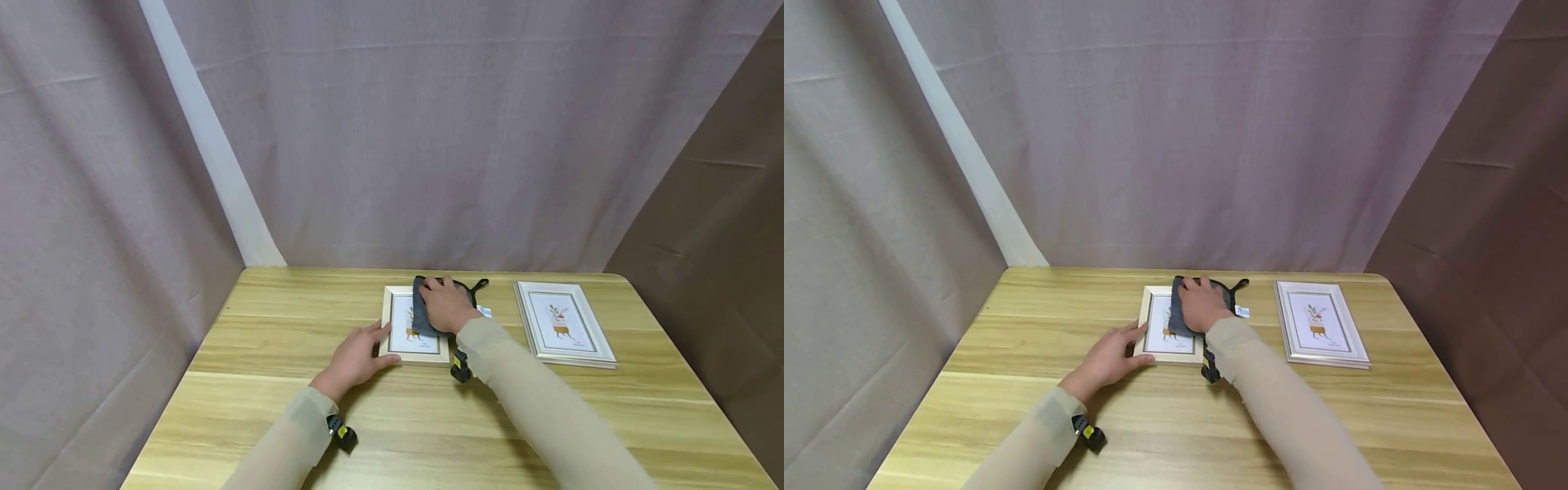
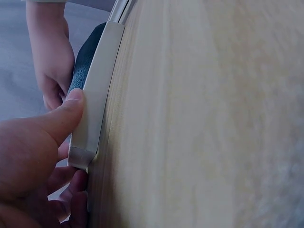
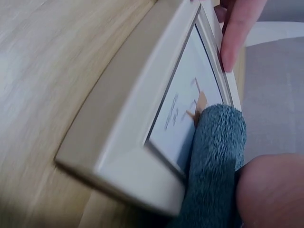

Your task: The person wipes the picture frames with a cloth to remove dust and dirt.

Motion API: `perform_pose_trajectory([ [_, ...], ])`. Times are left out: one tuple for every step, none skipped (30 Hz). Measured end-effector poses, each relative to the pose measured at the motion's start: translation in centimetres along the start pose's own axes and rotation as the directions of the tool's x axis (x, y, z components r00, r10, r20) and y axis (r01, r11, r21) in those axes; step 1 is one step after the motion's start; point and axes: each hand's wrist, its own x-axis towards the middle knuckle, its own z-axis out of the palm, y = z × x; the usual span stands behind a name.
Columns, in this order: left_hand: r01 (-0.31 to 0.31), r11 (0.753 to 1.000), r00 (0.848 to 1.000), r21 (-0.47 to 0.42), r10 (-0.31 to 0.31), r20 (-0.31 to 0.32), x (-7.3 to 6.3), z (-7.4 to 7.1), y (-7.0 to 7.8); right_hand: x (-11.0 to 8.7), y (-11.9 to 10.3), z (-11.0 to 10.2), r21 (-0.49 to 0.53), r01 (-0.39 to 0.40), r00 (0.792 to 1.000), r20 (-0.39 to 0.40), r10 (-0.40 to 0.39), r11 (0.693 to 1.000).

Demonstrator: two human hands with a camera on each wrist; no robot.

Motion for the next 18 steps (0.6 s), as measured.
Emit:
perform_pose_trajectory([
  [0.000,1.000,1.000,0.003,0.000,0.000,0.0,0.0,0.0,0.2,-0.2,0.0,0.003,-0.003,1.000,0.010,0.003,1.000],
  [-0.002,1.000,1.000,0.006,0.002,0.000,0.0,-0.1,0.0,0.4,-0.5,0.0,0.002,-0.003,1.000,0.015,0.003,1.000],
  [-0.003,1.000,1.000,0.009,0.003,-0.001,0.0,0.0,0.0,0.5,-0.7,0.0,0.003,-0.003,1.000,0.021,0.003,1.000],
  [-0.004,1.000,1.000,0.013,0.004,0.000,0.0,0.0,-0.1,0.7,-0.9,0.0,0.000,-0.001,1.000,0.022,0.001,1.000],
  [-0.006,1.000,1.000,0.018,0.006,0.000,0.1,0.1,-0.1,0.8,-1.1,0.0,0.002,0.000,1.000,0.022,0.000,1.000],
  [-0.009,1.000,1.000,0.019,0.009,-0.001,0.1,0.1,-0.2,1.0,-1.2,0.1,0.002,0.000,1.000,0.021,0.000,1.000],
  [-0.009,1.000,1.000,0.016,0.009,-0.002,0.1,0.1,-0.2,1.1,-1.4,0.2,0.003,0.000,1.000,0.018,0.000,1.000],
  [-0.010,1.000,1.000,0.015,0.010,-0.003,0.1,0.1,-0.2,1.3,-1.5,0.2,0.002,0.001,1.000,0.012,-0.001,1.000],
  [-0.012,1.000,1.000,0.014,0.012,-0.004,0.1,0.1,-0.2,1.5,-1.7,0.3,0.002,-0.001,1.000,0.011,0.001,1.000],
  [-0.012,1.000,1.000,0.014,0.012,-0.004,0.1,0.1,-0.2,1.7,-1.8,0.4,0.001,-0.003,1.000,0.013,0.003,1.000],
  [-0.013,1.000,1.000,0.015,0.013,-0.003,0.2,0.1,-0.2,1.8,-2.0,0.5,0.004,-0.005,1.000,0.012,0.005,1.000],
  [-0.013,1.000,1.000,0.015,0.014,-0.003,0.2,0.1,-0.3,2.0,-2.1,0.6,0.008,-0.006,1.000,0.013,0.006,1.000],
  [-0.014,1.000,1.000,0.017,0.014,-0.002,0.2,0.1,-0.3,2.1,-2.3,0.6,0.012,-0.006,1.000,0.013,0.006,1.000],
  [-0.014,1.000,1.000,0.018,0.014,-0.001,0.2,0.1,-0.3,2.1,-2.5,0.6,0.016,-0.006,1.000,0.011,0.005,1.000],
  [-0.015,1.000,1.000,0.018,0.015,-0.001,0.2,0.1,-0.3,2.2,-2.7,0.5,0.019,-0.004,1.000,0.005,0.004,1.000],
  [-0.016,1.000,1.000,0.019,0.016,-0.001,0.2,0.1,-0.3,2.3,-2.9,0.5,0.024,-0.002,1.000,-0.003,0.002,1.000],
  [-0.017,1.000,1.000,0.018,0.017,-0.003,0.2,0.1,-0.3,2.3,-3.1,0.5,0.025,0.002,1.000,-0.011,-0.001,1.000],
  [-0.017,1.000,1.000,0.017,0.017,-0.006,0.2,0.2,-0.3,2.3,-3.3,0.4,0.022,0.004,1.000,-0.017,-0.004,1.000],
])
